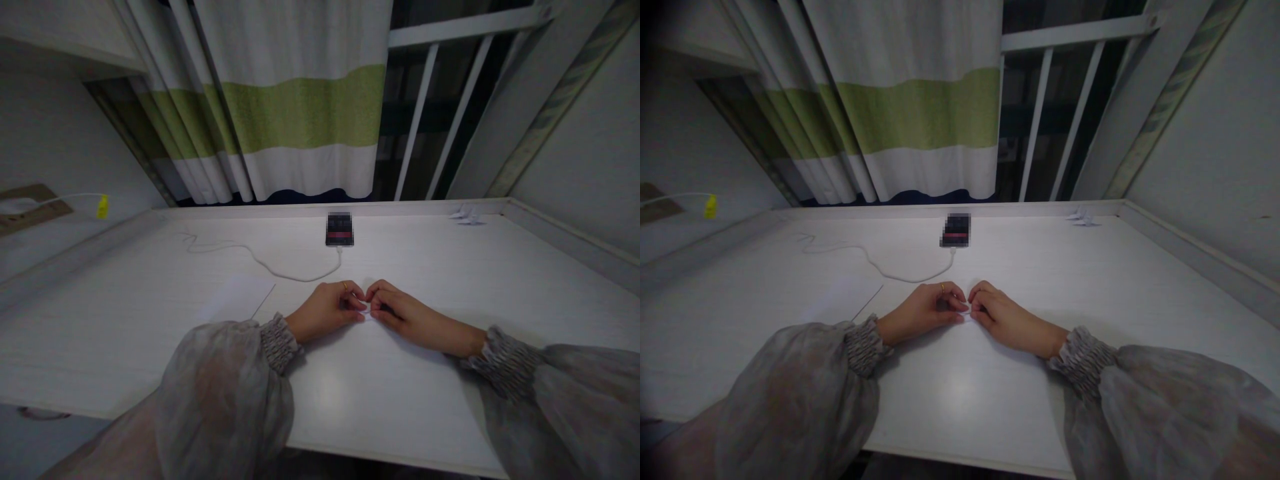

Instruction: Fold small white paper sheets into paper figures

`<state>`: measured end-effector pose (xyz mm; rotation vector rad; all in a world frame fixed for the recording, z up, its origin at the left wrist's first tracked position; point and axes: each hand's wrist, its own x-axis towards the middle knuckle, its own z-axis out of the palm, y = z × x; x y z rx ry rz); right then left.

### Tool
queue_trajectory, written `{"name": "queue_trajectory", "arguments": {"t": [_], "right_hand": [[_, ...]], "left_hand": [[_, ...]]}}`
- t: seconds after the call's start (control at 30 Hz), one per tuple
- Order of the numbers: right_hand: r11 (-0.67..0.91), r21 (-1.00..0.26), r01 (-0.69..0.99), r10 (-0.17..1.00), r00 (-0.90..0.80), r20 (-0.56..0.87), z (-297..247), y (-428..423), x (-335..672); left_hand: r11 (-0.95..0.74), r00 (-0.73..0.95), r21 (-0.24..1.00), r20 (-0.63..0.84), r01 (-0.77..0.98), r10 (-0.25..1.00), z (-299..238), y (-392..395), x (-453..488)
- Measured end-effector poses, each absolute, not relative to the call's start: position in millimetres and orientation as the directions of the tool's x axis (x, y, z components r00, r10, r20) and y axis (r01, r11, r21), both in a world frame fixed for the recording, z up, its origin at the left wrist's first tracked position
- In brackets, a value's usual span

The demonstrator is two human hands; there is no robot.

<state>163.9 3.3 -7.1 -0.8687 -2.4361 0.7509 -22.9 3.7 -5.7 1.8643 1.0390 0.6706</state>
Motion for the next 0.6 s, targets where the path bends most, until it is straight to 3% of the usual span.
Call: {"name": "queue_trajectory", "arguments": {"t": [0.6], "right_hand": [[0.610, -0.639, 0.470, 0.693, -0.707, 0.141, -3.6, 8.0, 160.0]], "left_hand": [[-0.205, 0.470, 0.898, -0.003, 0.390, 0.883, -3.8, 4.1, -20.6]]}}
